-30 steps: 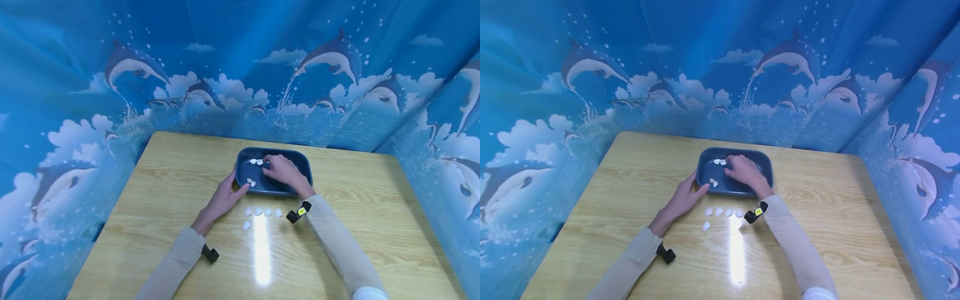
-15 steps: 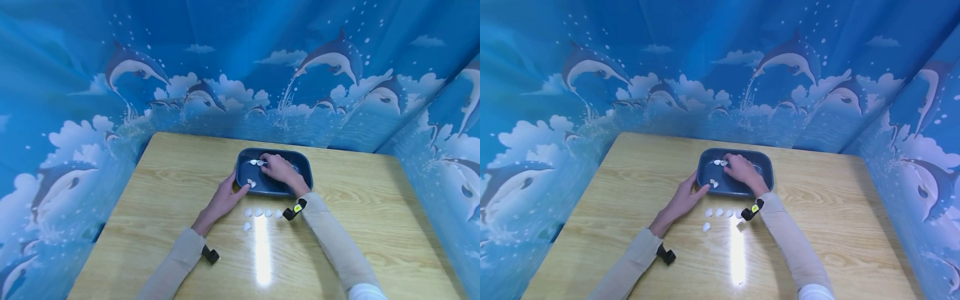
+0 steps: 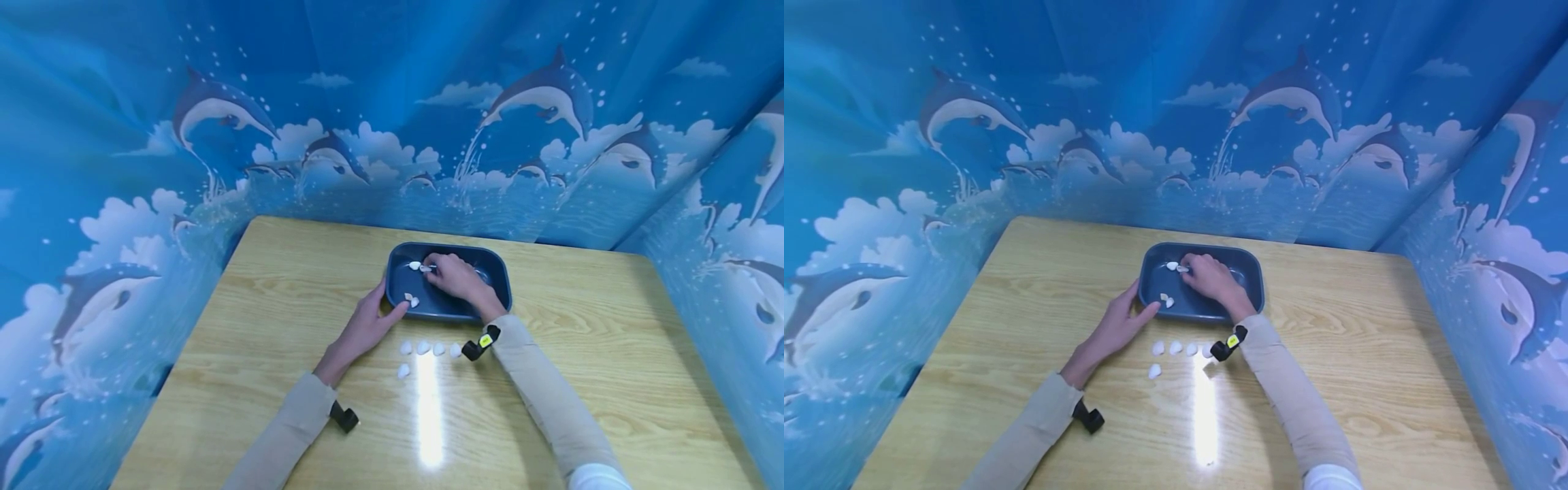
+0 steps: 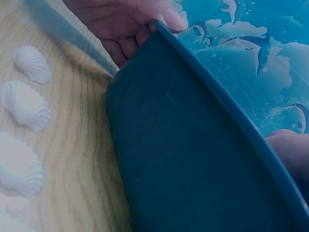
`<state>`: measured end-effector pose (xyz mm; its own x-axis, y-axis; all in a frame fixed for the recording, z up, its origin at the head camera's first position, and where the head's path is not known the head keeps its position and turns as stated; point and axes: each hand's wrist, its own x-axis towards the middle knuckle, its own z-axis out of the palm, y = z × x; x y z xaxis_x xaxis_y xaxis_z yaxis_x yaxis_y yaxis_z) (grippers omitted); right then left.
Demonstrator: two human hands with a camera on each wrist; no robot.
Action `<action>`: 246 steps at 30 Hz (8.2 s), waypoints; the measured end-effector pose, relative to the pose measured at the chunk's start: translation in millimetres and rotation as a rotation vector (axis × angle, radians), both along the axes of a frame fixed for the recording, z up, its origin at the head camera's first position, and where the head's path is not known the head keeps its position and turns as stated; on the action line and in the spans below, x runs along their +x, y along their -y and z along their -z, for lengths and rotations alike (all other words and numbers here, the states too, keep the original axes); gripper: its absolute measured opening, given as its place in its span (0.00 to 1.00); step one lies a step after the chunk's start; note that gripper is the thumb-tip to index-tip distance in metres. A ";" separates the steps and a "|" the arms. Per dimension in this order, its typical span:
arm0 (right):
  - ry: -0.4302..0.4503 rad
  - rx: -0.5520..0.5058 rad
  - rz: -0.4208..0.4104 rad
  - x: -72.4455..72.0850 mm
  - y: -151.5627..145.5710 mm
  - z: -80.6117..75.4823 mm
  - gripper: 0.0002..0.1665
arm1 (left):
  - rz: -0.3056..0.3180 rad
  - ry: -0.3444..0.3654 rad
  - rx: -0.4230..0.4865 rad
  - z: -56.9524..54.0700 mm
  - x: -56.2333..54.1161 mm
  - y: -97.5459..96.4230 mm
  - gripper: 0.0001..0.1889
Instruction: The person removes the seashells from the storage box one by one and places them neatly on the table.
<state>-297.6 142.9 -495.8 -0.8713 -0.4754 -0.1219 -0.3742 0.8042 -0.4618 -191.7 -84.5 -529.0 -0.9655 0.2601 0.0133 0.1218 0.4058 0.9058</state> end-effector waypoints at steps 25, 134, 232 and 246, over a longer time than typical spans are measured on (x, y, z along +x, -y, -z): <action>0.009 -0.090 -0.071 -1.4 -4.8 -0.5 0.15 | -0.009 0.002 -0.009 -0.7 0.2 -0.4 0.43; 0.094 0.034 -0.024 8.2 -22.9 -6.0 0.14 | 0.003 -0.021 0.019 0.0 0.5 -0.9 0.42; -0.084 -0.123 -0.080 124.8 -31.7 -40.0 0.13 | -0.003 -0.054 0.002 0.8 1.5 -2.1 0.43; -0.079 -0.126 -0.167 151.0 -18.7 -17.6 0.15 | -0.013 -0.026 -0.027 0.9 0.6 -2.7 0.43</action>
<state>-146.7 161.6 -478.1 -0.7835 -0.6213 0.0129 -0.5363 0.6656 -0.5189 -191.1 -81.7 -529.9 -0.9681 0.2485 0.0313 0.1396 0.4314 0.8913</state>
